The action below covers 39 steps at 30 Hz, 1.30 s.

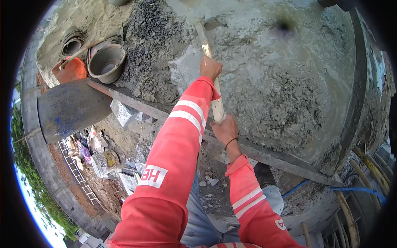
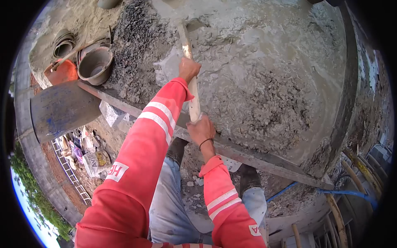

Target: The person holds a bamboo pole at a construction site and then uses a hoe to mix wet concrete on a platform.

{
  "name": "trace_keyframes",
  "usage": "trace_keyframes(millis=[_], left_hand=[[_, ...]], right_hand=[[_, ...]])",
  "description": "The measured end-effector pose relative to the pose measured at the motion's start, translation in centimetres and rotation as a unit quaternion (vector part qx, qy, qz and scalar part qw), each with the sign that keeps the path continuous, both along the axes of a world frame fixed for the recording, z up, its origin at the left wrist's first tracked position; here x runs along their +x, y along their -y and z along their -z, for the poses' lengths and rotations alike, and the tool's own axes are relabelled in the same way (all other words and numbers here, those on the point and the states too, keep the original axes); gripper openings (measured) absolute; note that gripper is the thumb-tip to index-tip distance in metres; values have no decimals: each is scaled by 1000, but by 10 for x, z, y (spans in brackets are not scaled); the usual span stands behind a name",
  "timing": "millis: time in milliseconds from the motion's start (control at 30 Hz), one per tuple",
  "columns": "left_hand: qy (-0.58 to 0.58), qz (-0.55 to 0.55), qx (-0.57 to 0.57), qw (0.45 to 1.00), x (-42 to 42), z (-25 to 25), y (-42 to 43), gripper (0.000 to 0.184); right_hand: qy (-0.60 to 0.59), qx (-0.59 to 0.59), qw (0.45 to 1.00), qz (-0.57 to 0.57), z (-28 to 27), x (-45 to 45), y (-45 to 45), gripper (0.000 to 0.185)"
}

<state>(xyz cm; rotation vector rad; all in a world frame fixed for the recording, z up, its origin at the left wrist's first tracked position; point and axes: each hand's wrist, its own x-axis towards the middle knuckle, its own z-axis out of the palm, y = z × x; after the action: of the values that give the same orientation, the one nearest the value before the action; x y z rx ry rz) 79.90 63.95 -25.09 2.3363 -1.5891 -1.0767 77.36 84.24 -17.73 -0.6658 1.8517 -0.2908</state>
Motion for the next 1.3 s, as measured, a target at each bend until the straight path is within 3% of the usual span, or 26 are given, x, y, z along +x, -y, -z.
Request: trace_keyframes(millis=[67,167,200,267,333,400,467,500,533,567,633,667,767,867,1000,1067,1133,1233,1300], left_hand=[[9,20,68,997,-18,-25,-16,41],[55,50,66,995,-16,40,-84,35],[77,52,55,994,-16,56,-86,31],[48,150,109,982,-2,34,-99,29],[59,158,147,975,7,37,-119,27],[75,160,174,969,1,-2,-133,26],[-10,60,150,987,-22,-87,-173,28],[-5,23,93,995,-17,-38,-195,23],[1,32,91,995,-24,-30,-205,23],[-91,-113,108,983,-35,-25,-215,19],[-314,-342,154,872,-58,-30,-241,5],[-308,-337,157,876,-74,-35,-261,5],[-383,-431,179,797,-141,-62,-335,4],[-478,-430,232,730,-209,-88,-404,7],[-452,-381,260,763,-264,-127,-440,6],[-505,-362,242,745,-269,-153,-459,3],[-515,-339,231,753,-266,-189,-474,3],[-529,-338,259,734,-248,-201,-496,6],[-437,-299,275,802,-230,-188,-497,7]], right_hand=[[-26,-35,999,30,7,-1,-38,46],[60,-42,995,71,-11,-15,-85,38],[38,-50,994,87,-14,-19,-86,38],[26,53,998,11,-28,-7,-109,48],[40,62,997,4,-79,-15,-112,48],[24,61,997,-39,-116,-51,-125,48],[36,39,994,-95,-153,-99,-152,46],[12,51,988,-144,-178,-124,-161,44],[-4,55,983,-177,-188,-146,-179,44],[-20,58,976,-208,-196,-169,-199,44],[-42,19,970,-240,-231,-223,-233,44],[-58,36,965,-254,-245,-244,-254,46],[-112,81,946,-295,-257,-304,-327,49],[-179,75,934,-300,-212,-364,-428,50],[-195,34,947,-253,-172,-402,-515,44],[-230,48,943,-234,-173,-391,-549,39],[-280,-61,935,-209,-185,-382,-574,37],[-248,-25,950,-185,-234,-346,-584,37],[-189,57,970,-142,-260,-302,-576,37]])
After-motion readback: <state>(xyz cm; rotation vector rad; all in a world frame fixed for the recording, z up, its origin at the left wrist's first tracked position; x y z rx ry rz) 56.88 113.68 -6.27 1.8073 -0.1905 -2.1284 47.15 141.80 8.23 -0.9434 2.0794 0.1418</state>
